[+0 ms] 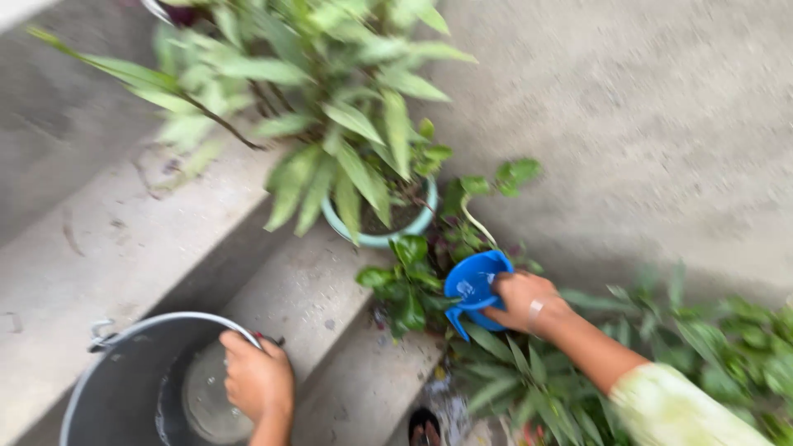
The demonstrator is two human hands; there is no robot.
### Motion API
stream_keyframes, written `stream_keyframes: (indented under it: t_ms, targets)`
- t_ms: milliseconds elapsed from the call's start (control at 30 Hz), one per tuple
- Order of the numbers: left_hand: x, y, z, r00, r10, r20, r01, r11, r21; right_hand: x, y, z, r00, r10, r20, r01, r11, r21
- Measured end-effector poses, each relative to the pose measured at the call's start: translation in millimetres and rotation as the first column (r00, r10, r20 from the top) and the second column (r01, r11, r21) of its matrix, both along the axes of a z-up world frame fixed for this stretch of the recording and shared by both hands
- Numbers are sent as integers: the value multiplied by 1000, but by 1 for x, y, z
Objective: Watering potted plants on a concrete staircase using a small bucket and a spray bottle.
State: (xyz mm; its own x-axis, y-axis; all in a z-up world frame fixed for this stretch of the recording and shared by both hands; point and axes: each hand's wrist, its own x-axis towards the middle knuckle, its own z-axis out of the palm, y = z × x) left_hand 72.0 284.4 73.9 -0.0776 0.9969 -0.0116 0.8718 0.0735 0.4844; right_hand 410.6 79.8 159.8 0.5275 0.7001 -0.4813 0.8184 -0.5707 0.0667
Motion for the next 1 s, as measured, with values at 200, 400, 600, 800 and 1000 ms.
stream_keyframes:
  t_ms: [200, 400, 600, 800, 1000]
  targets:
    - [1, 1, 3, 999, 22, 42, -20, 999, -43, 2, 55, 84, 968, 204, 143, -239, 922, 304]
    - [-1, 0, 4, 999, 12, 52, -10, 999, -33, -8, 148, 133, 898, 314, 309, -348, 935, 62]
    - [-29, 17, 6, 975, -21, 222, 70, 974, -214, -5, 207, 118, 848, 417, 328, -400, 908, -122]
    - [-153, 30, -75, 954, -190, 230, 98, 927, 362, 33, 242, 77, 698, 514, 499, -682, 690, 242]
    - [-256, 35, -141, 971, 235, -38, -192, 867, 459, 3, 249, 115, 601, 584, 545, -760, 629, 165]
